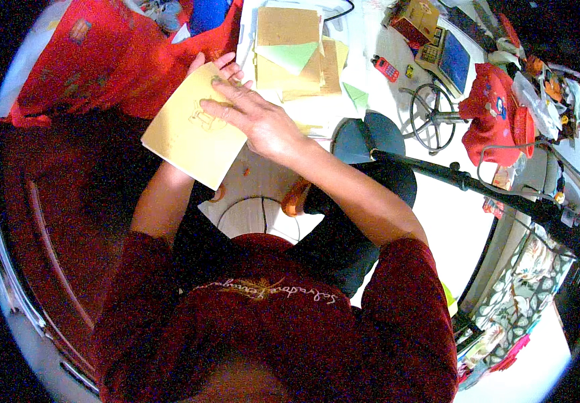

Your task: The person sorts through various papers, documents, and envelopes by hand, picking them up from a stool and the floor and moving them into different piles or a bag. They handle items such as yellow envelopes, white printed sheets, and a colorful math chart.

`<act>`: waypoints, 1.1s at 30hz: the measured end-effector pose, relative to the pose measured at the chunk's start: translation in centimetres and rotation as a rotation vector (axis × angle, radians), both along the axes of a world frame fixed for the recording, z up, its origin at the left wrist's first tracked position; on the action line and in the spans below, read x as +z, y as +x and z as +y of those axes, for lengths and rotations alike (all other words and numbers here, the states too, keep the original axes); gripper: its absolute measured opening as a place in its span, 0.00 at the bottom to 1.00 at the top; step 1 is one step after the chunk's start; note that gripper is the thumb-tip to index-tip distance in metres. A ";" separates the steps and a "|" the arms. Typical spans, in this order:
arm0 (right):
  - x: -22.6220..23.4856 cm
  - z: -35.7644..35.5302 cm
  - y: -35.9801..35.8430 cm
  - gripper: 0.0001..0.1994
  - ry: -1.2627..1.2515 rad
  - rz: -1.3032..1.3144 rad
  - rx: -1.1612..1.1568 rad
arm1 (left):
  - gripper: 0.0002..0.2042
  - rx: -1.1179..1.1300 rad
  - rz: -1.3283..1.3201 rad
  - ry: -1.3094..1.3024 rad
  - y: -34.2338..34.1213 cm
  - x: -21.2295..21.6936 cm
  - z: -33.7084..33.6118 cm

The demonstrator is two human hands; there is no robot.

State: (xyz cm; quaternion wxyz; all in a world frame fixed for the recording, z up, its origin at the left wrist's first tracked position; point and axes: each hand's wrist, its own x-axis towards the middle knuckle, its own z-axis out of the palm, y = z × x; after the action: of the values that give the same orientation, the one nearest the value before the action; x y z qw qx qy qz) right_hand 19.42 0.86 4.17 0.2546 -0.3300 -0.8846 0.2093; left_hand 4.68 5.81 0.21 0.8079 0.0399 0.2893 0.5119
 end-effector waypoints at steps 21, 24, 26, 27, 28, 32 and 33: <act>-7.6 6.1 6.1 0.35 -0.059 -0.475 -0.547 | 0.23 -0.263 -0.461 0.665 -3.4 -2.2 1.9; -9.3 6.6 7.0 0.39 -0.084 -0.429 -0.570 | 0.23 -0.265 -0.467 0.671 -3.1 -2.0 2.0; -8.5 6.8 6.8 0.39 -0.093 -0.429 -0.582 | 0.23 -0.269 -0.470 0.678 -3.2 -1.9 2.0; -8.4 6.8 6.7 0.39 -0.098 -0.429 -0.591 | 0.23 -0.269 -0.468 0.672 -3.3 -2.1 1.9; -8.2 6.8 6.6 0.38 -0.101 -0.425 -0.594 | 0.23 -0.271 -0.468 0.671 -3.4 -2.2 2.0; -8.5 7.1 6.7 0.38 -0.103 -0.375 -0.612 | 0.26 -0.309 -0.506 0.752 -3.3 -2.9 2.4; -8.7 7.3 6.9 0.37 -0.099 -0.355 -0.617 | 0.26 -0.303 -0.502 0.750 -3.2 -3.0 2.3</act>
State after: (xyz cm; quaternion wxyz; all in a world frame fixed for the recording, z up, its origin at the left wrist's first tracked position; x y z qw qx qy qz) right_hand 26.35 8.13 -4.51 0.1320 -0.6247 -0.7625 0.1048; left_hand 1.45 8.13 -2.81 0.8482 0.2456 -0.1286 0.4514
